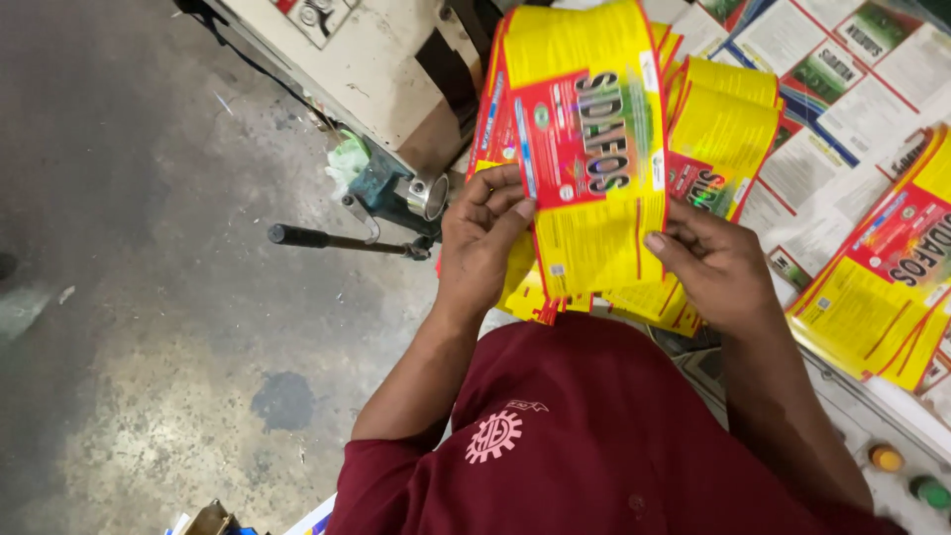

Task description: Sorting and counting stacks of printed product labels at a work station.

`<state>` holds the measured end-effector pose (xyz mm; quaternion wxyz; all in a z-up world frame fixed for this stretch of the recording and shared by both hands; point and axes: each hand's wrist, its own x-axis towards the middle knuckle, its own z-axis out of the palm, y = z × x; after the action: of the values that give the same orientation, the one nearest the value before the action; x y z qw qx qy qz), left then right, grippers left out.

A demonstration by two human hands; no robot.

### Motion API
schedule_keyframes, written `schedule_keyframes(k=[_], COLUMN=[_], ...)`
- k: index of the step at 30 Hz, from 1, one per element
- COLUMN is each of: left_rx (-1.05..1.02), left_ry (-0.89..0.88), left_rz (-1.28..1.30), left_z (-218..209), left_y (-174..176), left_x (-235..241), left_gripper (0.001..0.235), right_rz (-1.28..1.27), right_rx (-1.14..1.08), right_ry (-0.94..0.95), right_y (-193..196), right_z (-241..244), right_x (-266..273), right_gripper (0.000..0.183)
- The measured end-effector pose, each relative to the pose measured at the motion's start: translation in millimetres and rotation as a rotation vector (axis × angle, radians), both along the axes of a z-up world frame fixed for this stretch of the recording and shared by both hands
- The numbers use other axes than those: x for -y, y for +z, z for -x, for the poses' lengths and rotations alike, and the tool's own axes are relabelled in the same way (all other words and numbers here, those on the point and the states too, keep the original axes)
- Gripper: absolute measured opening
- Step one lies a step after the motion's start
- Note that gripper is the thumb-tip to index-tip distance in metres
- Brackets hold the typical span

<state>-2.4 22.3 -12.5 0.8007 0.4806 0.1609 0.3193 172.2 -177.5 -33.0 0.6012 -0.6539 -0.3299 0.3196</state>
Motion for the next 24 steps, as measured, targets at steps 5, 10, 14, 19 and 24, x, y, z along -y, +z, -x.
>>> schedule_keyframes(k=[5,10,14,19,24], left_rx=[0.096,0.139,0.183,0.168,0.148], left_ry=[0.068,0.127,0.140,0.161,0.170], left_rz=[0.036,-0.062,-0.064,-0.062,-0.094], left_z=[-2.9,-1.3,-2.5,-2.9,-1.1], left_y=[-5.3,6.2,9.7,14.4,21.0], left_x=[-10.3,-22.1,-28.3,-30.9,-31.4], left_gripper=[0.030,0.032,0.033,0.034,0.033], right_rz=[0.053,0.247,0.395,0.397,0.361], right_rx=[0.061,0.116,0.155,0.167,0.167], right_ry=[0.048,0.078,0.036,0.000,0.015], right_y=[-16.1,-14.9,-13.6,-26.3,-24.8], right_z=[-21.1,-35.1,-39.4,-47.2,-47.3], right_x=[18.4,31.5,36.5,45.8,46.8], right_gripper=[0.042,0.044,0.044,0.044,0.044])
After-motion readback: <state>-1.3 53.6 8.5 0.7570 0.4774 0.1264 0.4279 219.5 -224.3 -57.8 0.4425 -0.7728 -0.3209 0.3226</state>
